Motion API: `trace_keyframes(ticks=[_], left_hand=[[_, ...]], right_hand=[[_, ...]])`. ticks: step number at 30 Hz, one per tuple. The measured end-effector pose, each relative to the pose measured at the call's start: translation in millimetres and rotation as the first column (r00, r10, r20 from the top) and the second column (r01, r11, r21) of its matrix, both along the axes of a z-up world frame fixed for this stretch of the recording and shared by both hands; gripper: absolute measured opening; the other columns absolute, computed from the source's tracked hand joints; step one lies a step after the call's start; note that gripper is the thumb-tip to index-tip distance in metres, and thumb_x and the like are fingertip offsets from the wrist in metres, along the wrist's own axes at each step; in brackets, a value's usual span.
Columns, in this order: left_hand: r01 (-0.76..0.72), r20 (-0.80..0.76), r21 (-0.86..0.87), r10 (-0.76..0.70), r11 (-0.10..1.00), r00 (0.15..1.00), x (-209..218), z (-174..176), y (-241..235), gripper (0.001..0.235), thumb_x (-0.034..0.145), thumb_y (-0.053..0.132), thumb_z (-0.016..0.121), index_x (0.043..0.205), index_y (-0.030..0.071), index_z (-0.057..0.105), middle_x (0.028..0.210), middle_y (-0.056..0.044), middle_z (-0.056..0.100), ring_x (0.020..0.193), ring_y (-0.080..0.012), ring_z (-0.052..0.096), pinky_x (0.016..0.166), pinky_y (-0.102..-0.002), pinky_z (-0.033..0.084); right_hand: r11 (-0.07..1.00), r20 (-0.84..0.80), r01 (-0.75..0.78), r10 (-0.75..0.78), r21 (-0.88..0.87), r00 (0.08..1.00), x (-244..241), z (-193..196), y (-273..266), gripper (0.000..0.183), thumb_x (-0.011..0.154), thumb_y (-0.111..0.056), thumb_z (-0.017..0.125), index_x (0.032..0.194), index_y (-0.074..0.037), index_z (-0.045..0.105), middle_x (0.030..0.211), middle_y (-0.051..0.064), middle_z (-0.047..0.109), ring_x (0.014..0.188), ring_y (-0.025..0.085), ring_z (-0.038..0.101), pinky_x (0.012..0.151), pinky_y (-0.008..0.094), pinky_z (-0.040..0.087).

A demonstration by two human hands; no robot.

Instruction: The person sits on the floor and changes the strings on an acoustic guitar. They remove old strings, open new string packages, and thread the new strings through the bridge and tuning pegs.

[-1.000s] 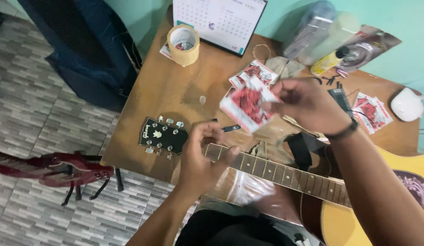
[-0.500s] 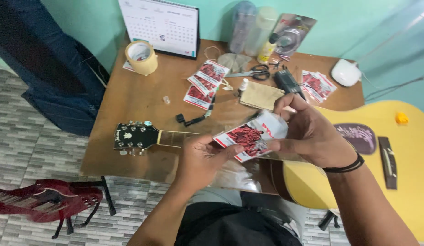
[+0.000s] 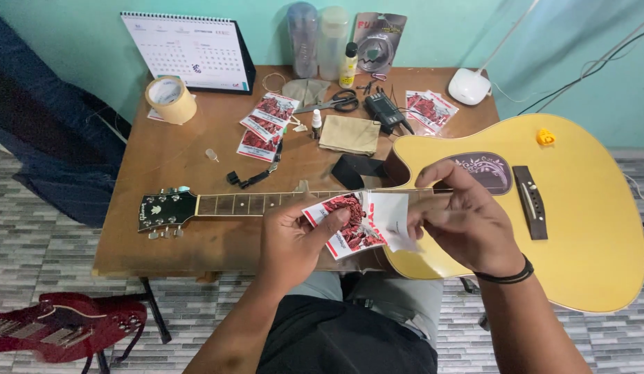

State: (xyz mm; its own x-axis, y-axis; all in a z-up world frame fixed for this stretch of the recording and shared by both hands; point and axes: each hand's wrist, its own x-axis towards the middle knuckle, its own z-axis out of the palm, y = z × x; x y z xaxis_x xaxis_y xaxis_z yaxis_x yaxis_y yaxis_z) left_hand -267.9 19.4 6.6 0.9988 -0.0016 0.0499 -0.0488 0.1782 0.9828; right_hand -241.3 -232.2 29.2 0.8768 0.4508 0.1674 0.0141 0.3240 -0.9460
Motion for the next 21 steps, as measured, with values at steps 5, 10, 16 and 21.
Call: trace_keyframes(ticks=[5,10,16,21], left_hand=[[-0.025,0.183,-0.097,0.042,0.995,0.982,0,-3,-15,0.015,0.078,0.002,0.089,0.087,-0.004,0.079,0.069,-0.015,0.072,0.078,-0.0102,0.059,0.062,-0.029,0.059],[0.011,0.236,-0.073,0.007,0.997,0.972,3,9,-24,0.014,0.08,0.004,0.088,0.088,-0.003,0.08,0.068,-0.013,0.071,0.078,-0.0096,0.057,0.062,-0.028,0.055],[0.009,0.283,-0.036,0.002,0.999,0.959,9,-7,-26,0.016,0.085,0.008,0.085,0.096,-0.003,0.081,0.068,-0.015,0.069,0.075,-0.0103,0.059,0.062,-0.027,0.05],[-0.008,0.301,0.02,0.002,1.0,0.954,11,-4,-24,0.012,0.09,0.009,0.08,0.096,-0.002,0.081,0.067,-0.015,0.067,0.073,-0.0101,0.056,0.06,-0.028,0.049]], right_hand=[[0.963,0.231,0.147,-0.093,-0.225,0.969,-5,10,4,0.009,0.084,0.006,0.072,0.091,0.004,0.078,0.078,0.018,0.077,0.073,0.018,0.07,0.067,0.032,0.056],[0.907,0.264,0.262,-0.177,-0.331,0.948,0,-2,-1,0.019,0.074,0.003,0.085,0.093,0.003,0.08,0.085,0.017,0.079,0.084,0.02,0.07,0.076,0.039,0.059],[0.813,0.347,0.333,-0.174,-0.478,0.921,5,17,13,0.015,0.07,-0.005,0.09,0.082,-0.003,0.081,0.072,0.012,0.071,0.07,0.016,0.06,0.066,0.032,0.05],[0.844,0.294,0.261,-0.129,-0.469,0.947,13,10,11,0.01,0.076,-0.007,0.086,0.085,-0.003,0.084,0.072,0.009,0.067,0.071,0.017,0.057,0.065,0.034,0.049]])
